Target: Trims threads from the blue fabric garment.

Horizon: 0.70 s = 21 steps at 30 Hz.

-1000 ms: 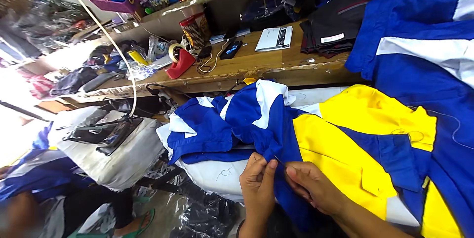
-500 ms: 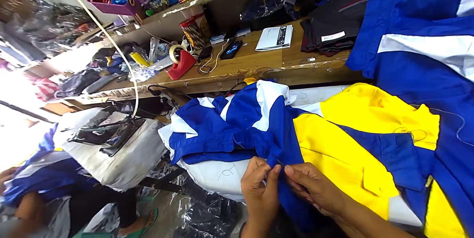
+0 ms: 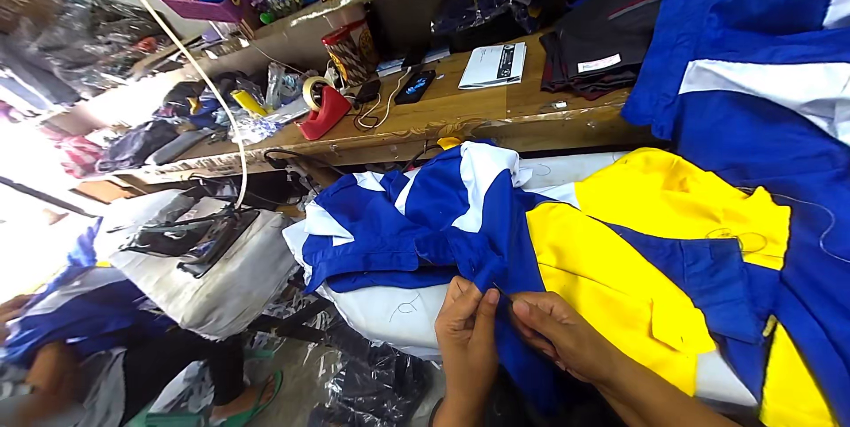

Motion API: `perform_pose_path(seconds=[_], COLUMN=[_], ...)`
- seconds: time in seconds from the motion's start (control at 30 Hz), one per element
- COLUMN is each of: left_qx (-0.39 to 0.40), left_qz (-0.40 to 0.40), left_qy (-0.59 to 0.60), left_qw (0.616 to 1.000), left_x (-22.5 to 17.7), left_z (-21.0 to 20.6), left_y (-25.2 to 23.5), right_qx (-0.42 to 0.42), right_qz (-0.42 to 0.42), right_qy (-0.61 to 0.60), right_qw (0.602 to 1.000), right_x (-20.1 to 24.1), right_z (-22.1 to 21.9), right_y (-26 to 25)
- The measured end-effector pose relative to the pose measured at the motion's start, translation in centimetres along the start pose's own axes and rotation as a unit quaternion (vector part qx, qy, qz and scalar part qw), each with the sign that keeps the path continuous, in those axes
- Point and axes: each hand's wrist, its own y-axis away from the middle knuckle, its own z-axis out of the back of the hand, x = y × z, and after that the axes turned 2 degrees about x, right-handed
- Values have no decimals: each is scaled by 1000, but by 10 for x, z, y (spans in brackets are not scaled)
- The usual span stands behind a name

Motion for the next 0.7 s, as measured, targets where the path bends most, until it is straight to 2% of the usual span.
perform_pose_path(seconds=[0.17, 0.3, 0.5, 0.7], left_qx=[0, 4, 28, 12], left_qz=[2, 6, -5, 7], left_qy=[-15, 17, 33, 55], left_qw=[1000, 1000, 999, 998], left_x=[0, 3, 5, 7], left_z=[0, 1, 6, 4], left_y=[0, 0, -2, 1], right_qx=[6, -4, -24, -34], right_qz=[-7, 0, -41, -22], right_qy=[12, 2, -17, -5], right_qw=[1000, 1000, 999, 999], right_x=[4, 6, 12, 4], right_z=[1, -1, -6, -6], right_y=[-1, -3, -4, -5])
